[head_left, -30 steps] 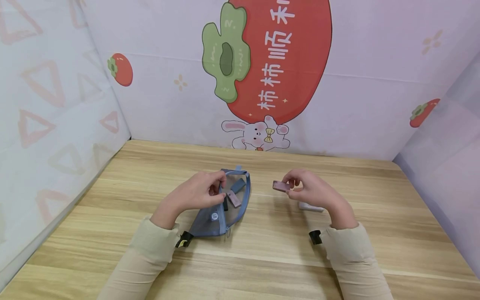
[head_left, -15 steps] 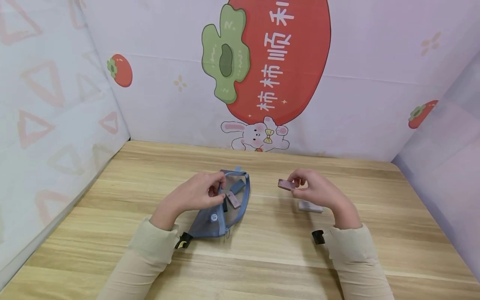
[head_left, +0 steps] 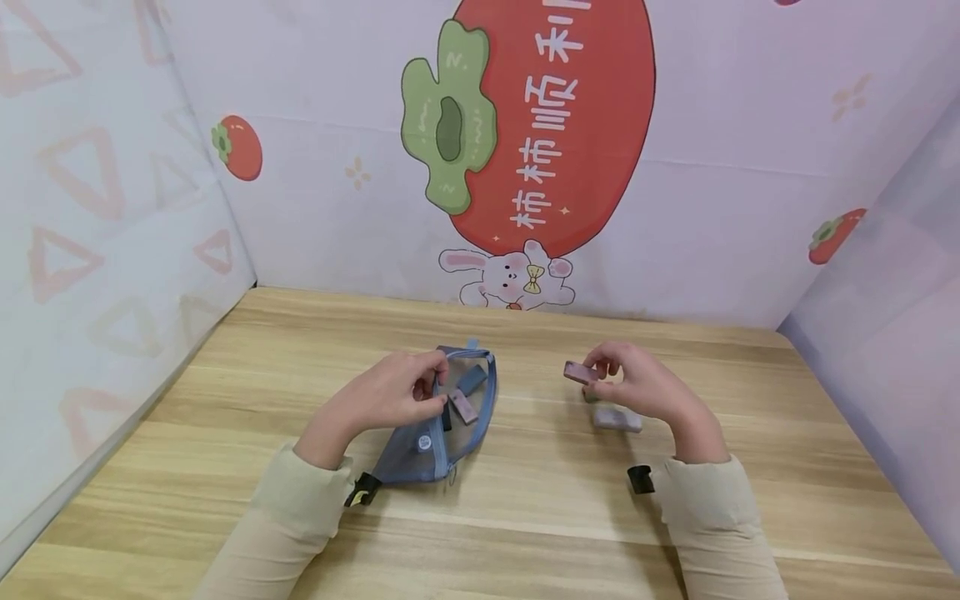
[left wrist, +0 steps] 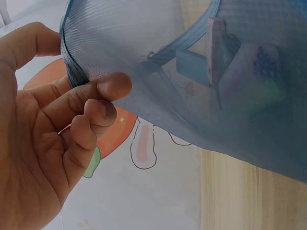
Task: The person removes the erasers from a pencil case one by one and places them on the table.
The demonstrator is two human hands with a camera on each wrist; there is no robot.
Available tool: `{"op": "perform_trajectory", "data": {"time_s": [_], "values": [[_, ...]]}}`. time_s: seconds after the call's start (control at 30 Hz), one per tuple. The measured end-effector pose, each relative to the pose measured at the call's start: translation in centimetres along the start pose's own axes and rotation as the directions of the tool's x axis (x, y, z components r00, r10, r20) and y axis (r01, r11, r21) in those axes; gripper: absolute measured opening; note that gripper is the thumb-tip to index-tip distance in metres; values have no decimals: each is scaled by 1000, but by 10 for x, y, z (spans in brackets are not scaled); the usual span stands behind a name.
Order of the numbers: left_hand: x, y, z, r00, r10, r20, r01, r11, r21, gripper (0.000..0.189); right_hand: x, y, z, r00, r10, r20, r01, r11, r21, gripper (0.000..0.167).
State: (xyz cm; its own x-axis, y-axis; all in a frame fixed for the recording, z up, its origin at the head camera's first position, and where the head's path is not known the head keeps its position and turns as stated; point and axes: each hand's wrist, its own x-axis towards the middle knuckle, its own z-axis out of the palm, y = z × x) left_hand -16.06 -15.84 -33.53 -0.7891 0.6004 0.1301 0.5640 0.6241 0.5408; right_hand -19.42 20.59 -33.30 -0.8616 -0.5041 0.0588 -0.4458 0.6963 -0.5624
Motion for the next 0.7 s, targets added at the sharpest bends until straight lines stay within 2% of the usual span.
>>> {"op": "perform_trajectory", "data": {"time_s": [0.33,0.5,0.7], "values": [[-1,1,1,1000,3,-6,-3,1000,-2,13,-5,8,-2,999,43,-26,-43,999,6,14],[-1,0,0,1000,2,-11,-2,1000,-4,14,-6,12,-6,999,29,-40,-29,1000,-3,19],[0,0,1,1000,3,-2,-3,1000,-12,14,-9,19,-9,999,27,-45,-27,1000,-8,15]]}}
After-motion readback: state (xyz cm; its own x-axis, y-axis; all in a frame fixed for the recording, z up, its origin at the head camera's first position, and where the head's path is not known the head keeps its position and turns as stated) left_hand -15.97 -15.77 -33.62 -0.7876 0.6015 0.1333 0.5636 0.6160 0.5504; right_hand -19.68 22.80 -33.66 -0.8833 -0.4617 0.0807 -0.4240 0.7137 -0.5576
